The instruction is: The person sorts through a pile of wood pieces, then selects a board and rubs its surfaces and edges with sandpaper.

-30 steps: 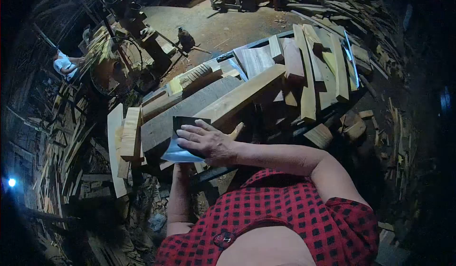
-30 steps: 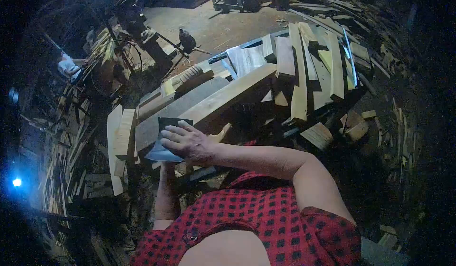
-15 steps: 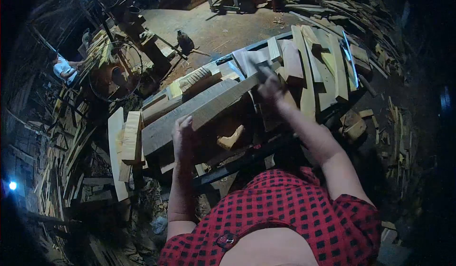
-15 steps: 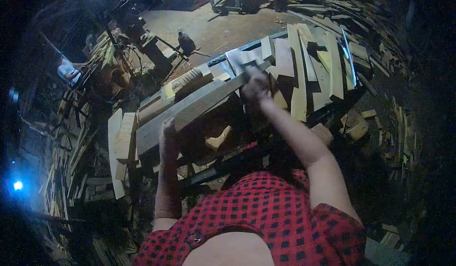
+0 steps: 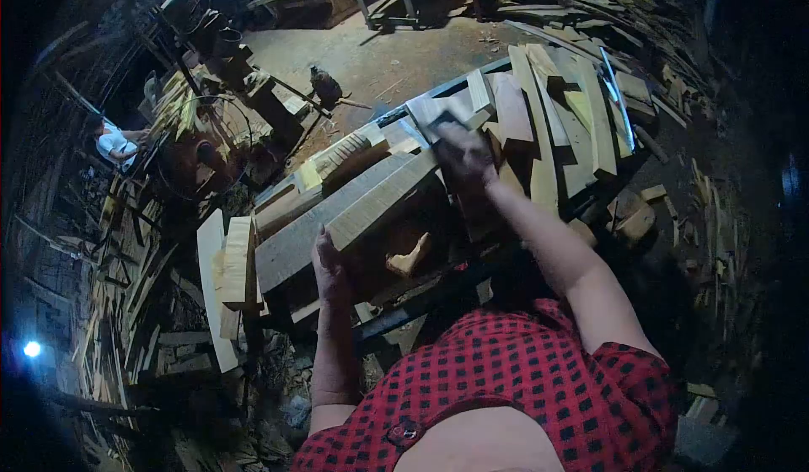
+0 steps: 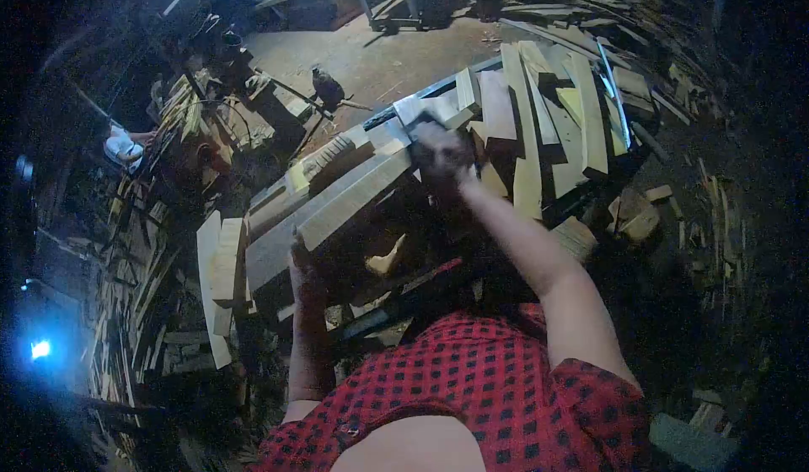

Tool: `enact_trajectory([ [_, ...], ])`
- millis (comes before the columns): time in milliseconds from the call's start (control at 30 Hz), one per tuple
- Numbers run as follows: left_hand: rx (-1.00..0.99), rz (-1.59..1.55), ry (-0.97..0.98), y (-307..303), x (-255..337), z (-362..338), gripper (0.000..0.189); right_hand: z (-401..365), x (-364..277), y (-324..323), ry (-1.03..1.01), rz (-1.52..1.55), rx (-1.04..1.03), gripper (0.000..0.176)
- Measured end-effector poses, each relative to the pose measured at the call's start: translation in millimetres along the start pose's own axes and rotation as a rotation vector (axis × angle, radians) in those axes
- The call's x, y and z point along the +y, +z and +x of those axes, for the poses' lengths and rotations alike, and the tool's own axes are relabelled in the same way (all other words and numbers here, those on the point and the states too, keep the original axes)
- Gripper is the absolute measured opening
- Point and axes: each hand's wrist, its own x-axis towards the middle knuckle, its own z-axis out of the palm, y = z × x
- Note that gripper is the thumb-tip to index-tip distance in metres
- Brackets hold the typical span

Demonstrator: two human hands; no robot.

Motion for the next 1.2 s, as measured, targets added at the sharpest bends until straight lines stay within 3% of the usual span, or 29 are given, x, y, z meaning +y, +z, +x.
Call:
enact_trajectory([
  [33,-0.079,0.100,0.060,2,5,1,0.068,-1,32,10,0.189,0.567,0.184,0.030],
  [100,-0.089,-0.008,-0.050,19,45,-9,0.069,-15,70,78,0.733,0.708,0.113,0.035],
  [133,-0.088,-0.116,-0.162,26,58,-11,0.070,-10,66,65,0.735,0.705,0.119,0.035],
  [200,-0.089,-0.223,-0.205,29,54,-10,0.069,-3,46,44,0.794,0.642,-0.002,0.034],
  [233,-0.086,-0.331,-0.244,29,51,-7,0.069,-10,39,60,0.484,0.636,0.099,0.036],
  [267,-0.088,-0.331,-0.237,30,46,-6,0.069,-6,0,12,0.274,0.278,0.114,0.035],
  [300,-0.008,-0.329,-0.166,31,39,-9,0.067,-4,-19,13,0.313,0.263,-0.204,0.034],
  [367,0.066,-0.323,-0.101,35,42,-12,0.065,-27,-70,-8,-0.021,0.848,0.316,0.039],
  [400,-0.036,-0.420,-0.193,38,53,-12,0.057,-37,-90,-26,0.007,0.718,0.063,0.041],
  [467,-0.142,-0.517,-0.282,35,54,-10,0.048,-39,-91,-54,-0.130,0.712,-0.028,0.043],
  [500,-0.130,-0.392,-0.255,26,43,-6,0.045,-42,-83,-50,-0.189,0.714,-0.038,0.044],
  [600,-0.074,-0.238,-0.240,25,57,-6,0.039,-39,-45,-21,-0.104,0.652,0.100,0.049],
  [633,-0.038,-0.206,-0.265,27,65,-8,0.036,-35,-34,3,-0.019,0.343,0.048,0.039],
  [667,-0.037,-0.213,-0.257,28,66,-8,0.036,-34,-16,8,0.091,0.865,0.357,0.029],
  [733,-0.112,-0.137,0.251,27,67,-11,0.041,-25,15,7,0.427,0.805,0.185,0.031],
  [767,-0.107,-0.137,0.257,23,72,-11,0.041,-25,22,6,0.420,0.808,0.188,0.031],
  [833,-0.224,0.638,0.694,11,88,-13,0.046,-28,36,12,0.310,0.659,0.036,0.034],
  [867,-0.225,0.754,0.582,12,95,-23,0.051,-37,37,34,0.303,0.632,0.078,0.035],
  [900,-0.213,0.758,0.581,10,92,-28,0.051,-23,5,-15,0.354,0.448,0.192,0.033],
  [967,-0.256,0.666,0.600,7,84,-32,0.053,-17,-18,-33,0.180,0.550,0.126,0.030],
  [1000,-0.238,0.684,0.722,9,82,-32,0.052,-8,-38,-54,0.072,0.687,-0.005,0.029],
  [1033,-0.234,0.690,0.714,13,85,-35,0.052,-1,-64,-79,-0.032,0.825,-0.141,0.028],
  [1100,-0.193,0.752,0.721,19,93,-40,0.052,3,-107,-115,-0.270,0.842,0.028,0.028],
  [1200,-0.187,0.795,0.790,17,91,-41,0.052,-6,-118,-106,-0.343,0.919,-0.003,0.029],
])
